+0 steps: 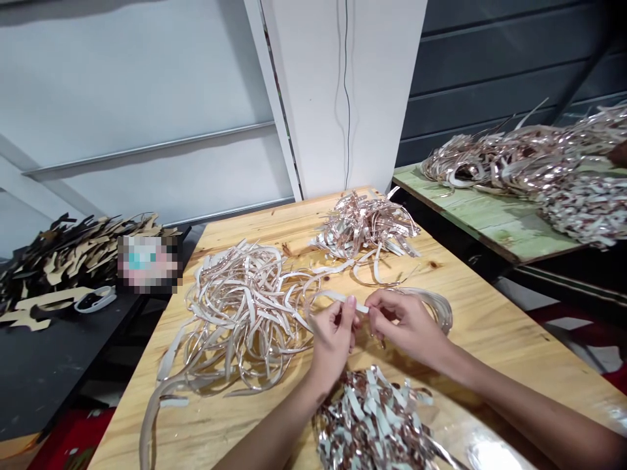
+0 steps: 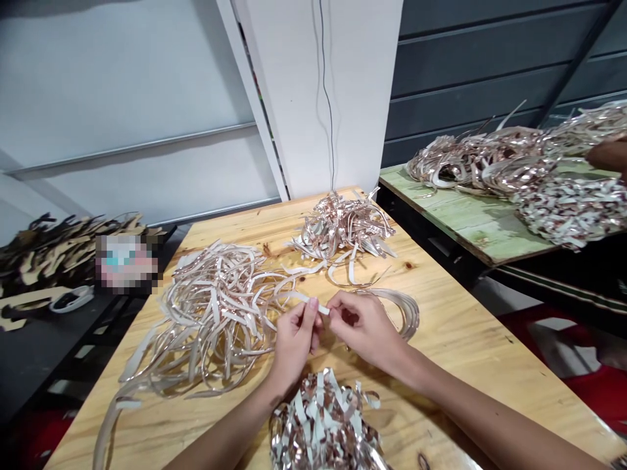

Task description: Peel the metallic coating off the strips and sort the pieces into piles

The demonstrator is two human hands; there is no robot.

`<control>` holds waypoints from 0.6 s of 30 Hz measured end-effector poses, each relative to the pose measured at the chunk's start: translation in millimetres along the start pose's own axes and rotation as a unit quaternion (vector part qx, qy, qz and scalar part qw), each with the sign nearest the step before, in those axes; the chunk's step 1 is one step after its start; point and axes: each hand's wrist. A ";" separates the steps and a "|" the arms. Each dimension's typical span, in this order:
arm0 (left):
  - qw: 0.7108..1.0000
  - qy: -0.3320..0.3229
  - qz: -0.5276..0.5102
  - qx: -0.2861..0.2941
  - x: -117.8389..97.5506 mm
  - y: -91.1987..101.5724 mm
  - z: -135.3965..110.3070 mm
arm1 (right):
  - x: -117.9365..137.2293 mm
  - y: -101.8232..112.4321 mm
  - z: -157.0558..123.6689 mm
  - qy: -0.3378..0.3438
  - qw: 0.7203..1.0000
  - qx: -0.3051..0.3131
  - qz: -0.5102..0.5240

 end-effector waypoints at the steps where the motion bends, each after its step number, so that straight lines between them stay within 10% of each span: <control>1: 1.000 -0.008 0.005 0.002 0.3 0.7 0.0 | -0.1 -0.8 -0.8 0.004 1.000 0.002 0.011; 18: 0.970 -0.210 0.079 0.089 0.8 3.7 -4.1 | -3.6 -5.6 -7.1 0.022 0.996 -0.039 0.075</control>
Point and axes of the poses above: each hand's wrist, its own z-axis towards the middle knuckle, its own y-axis out of the back of the hand, x = y × z, and after that the axes turned 1 degree about -z, right-handed
